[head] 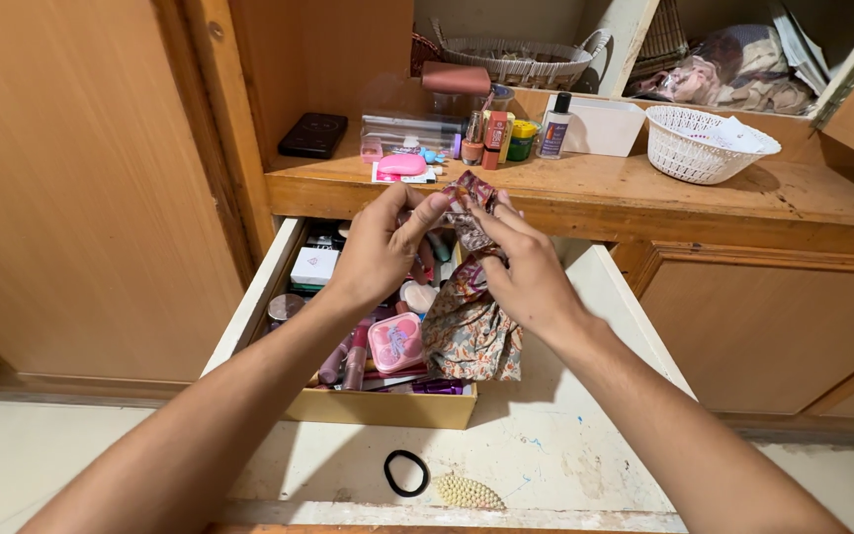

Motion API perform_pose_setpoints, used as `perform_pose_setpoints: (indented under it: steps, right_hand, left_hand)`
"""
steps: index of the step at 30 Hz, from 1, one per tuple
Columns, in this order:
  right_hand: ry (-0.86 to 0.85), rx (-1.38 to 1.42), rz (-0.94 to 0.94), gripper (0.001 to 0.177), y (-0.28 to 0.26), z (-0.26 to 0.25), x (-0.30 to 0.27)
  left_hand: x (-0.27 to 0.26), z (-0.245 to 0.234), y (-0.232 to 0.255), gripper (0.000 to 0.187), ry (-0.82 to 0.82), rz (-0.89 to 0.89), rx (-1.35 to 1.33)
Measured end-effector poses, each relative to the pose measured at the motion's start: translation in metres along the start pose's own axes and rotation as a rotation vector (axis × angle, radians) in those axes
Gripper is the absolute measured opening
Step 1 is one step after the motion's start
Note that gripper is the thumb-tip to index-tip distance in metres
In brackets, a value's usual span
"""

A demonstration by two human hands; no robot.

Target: The person wipes the surfaces of various cosmetic items with a patterned cloth and places them on a wooden shelf. Items handled include a foundation bottle, a yellow box, a lipstick tube, and a black mascara tube. The person repeatedly picks up each item, wipes it, and sets it down on the shelf above the open drawer.

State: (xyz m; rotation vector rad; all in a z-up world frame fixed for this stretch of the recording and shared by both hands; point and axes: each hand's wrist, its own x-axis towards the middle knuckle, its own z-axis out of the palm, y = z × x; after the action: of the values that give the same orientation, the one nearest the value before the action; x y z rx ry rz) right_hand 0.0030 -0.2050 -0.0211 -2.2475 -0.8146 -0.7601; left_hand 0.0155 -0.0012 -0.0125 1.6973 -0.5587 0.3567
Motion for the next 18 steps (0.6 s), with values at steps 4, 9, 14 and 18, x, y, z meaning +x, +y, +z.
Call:
perform_pose_setpoints:
  steps: [4,9,14,18]
  right_hand:
    - [-0.046,-0.05,-0.119,0.056,-0.008,0.01,-0.004]
    - [-0.103,-0.122,-0.132,0.034,-0.002,0.015,-0.004]
    - [-0.054,-0.064,-0.052,0.066,0.002,-0.002,0.002]
    - [-0.034,0.035,0.124,0.066,0.003,-0.014,0.0]
  left_hand:
    - [0.001,0.006,-0.01,0.043,-0.029,0.023,-0.038]
    - [0.003,0.001,-0.012,0.043,-0.008,0.016,0.046]
    - [0.004,0.003,-0.007,0.048,-0.025,-0.043,-0.024]
    - [0.004,0.002,-0.005,0.048,-0.033,-0.038,-0.054]
